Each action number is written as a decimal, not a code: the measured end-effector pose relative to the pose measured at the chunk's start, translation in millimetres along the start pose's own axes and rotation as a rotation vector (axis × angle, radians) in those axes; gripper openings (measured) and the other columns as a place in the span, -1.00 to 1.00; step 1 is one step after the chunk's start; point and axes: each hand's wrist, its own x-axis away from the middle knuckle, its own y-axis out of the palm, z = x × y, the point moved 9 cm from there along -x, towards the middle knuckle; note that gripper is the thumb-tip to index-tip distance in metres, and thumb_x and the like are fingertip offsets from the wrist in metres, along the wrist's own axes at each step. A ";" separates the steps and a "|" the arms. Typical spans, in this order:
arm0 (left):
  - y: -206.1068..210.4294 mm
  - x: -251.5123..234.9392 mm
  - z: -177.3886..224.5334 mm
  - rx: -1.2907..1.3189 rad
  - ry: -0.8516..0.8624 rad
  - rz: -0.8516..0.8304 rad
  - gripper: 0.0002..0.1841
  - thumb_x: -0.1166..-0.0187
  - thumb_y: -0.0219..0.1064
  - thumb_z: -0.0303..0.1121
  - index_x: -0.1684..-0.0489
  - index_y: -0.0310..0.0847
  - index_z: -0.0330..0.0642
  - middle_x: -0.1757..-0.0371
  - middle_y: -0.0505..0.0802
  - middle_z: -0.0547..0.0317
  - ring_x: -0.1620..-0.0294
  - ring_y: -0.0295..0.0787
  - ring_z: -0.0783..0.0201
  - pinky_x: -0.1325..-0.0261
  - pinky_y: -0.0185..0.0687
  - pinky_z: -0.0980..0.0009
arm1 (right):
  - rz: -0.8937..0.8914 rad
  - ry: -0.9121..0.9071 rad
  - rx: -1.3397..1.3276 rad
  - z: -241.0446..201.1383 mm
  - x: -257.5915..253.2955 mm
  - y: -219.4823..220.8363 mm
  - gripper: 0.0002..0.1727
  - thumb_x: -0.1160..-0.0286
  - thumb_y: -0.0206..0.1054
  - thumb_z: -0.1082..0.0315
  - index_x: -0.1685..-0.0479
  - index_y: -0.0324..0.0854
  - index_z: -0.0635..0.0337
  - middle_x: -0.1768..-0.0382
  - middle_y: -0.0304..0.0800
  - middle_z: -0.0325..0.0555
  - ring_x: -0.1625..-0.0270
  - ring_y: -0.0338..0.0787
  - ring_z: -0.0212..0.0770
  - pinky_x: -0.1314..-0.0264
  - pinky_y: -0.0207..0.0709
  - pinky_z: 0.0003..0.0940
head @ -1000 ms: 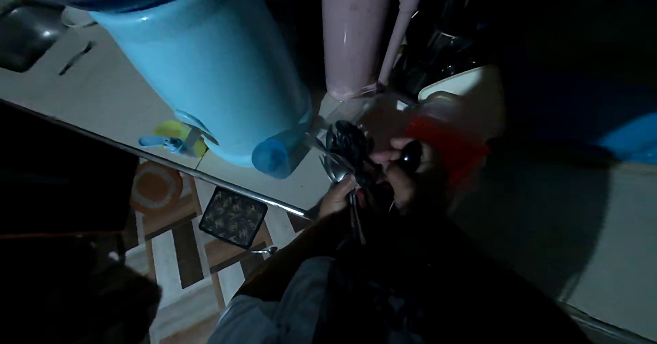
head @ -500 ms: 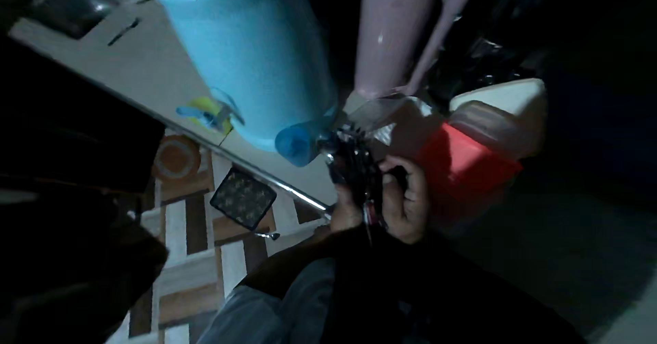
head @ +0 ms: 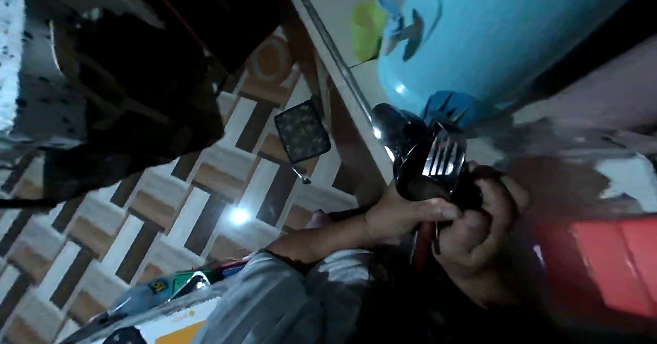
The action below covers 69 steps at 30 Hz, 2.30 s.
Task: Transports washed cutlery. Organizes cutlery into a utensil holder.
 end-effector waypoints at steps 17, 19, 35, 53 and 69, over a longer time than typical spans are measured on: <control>-177.3 110.5 205.5 -0.016 0.456 0.386 -0.63 -0.11 0.70 -0.31 0.22 0.61 -0.03 0.40 0.85 0.54 0.34 0.80 0.63 0.17 0.74 0.61 | -0.440 -0.127 -0.746 -123.9 -48.1 280.9 -0.61 -0.84 -0.09 -0.16 -0.35 0.47 -0.29 -0.59 0.47 -0.55 -0.79 0.25 -0.36 -0.78 0.24 -0.26; -200.8 136.4 219.2 0.001 0.524 0.500 -0.67 -0.12 0.66 -0.35 0.25 0.61 -0.03 0.44 0.84 0.53 0.38 0.79 0.63 0.20 0.74 0.61 | -0.571 -0.153 -0.790 -145.0 -39.9 315.5 -0.57 -0.84 -0.12 -0.19 -0.33 0.45 -0.21 -0.66 0.40 -0.45 -0.81 0.21 -0.33 -0.79 0.21 -0.24; -274.0 286.5 224.7 0.145 0.969 1.092 -0.84 -0.30 0.44 -0.47 0.23 0.67 0.00 0.35 0.90 0.42 0.29 0.85 0.53 0.08 0.78 0.51 | -1.496 -0.416 -1.198 -274.9 49.9 443.6 -0.18 -0.73 -0.28 -0.40 -0.55 0.29 0.12 -0.61 0.40 0.02 -0.68 0.41 -0.28 -0.64 0.41 -0.28; -284.2 547.6 232.3 0.392 1.638 1.525 -0.79 -0.61 0.10 -0.44 0.35 0.66 -0.03 0.43 0.90 0.30 0.38 0.85 0.49 0.20 0.79 0.51 | -1.916 -1.149 -1.311 -539.3 227.5 484.8 -0.15 -0.65 -0.14 -0.41 -0.31 0.55 0.24 -0.48 0.47 0.30 -0.45 0.57 0.20 -0.30 0.37 0.36; -233.1 702.3 212.0 0.355 2.212 2.163 -0.86 -0.41 0.47 -0.15 0.29 0.61 0.15 0.44 0.83 0.43 0.44 0.78 0.54 0.36 0.74 0.55 | -2.199 -1.622 -1.785 -703.0 358.4 427.7 -0.49 -0.79 -0.10 0.22 -0.50 0.56 0.23 -0.57 0.47 0.24 -0.54 0.55 0.24 -0.35 0.37 0.44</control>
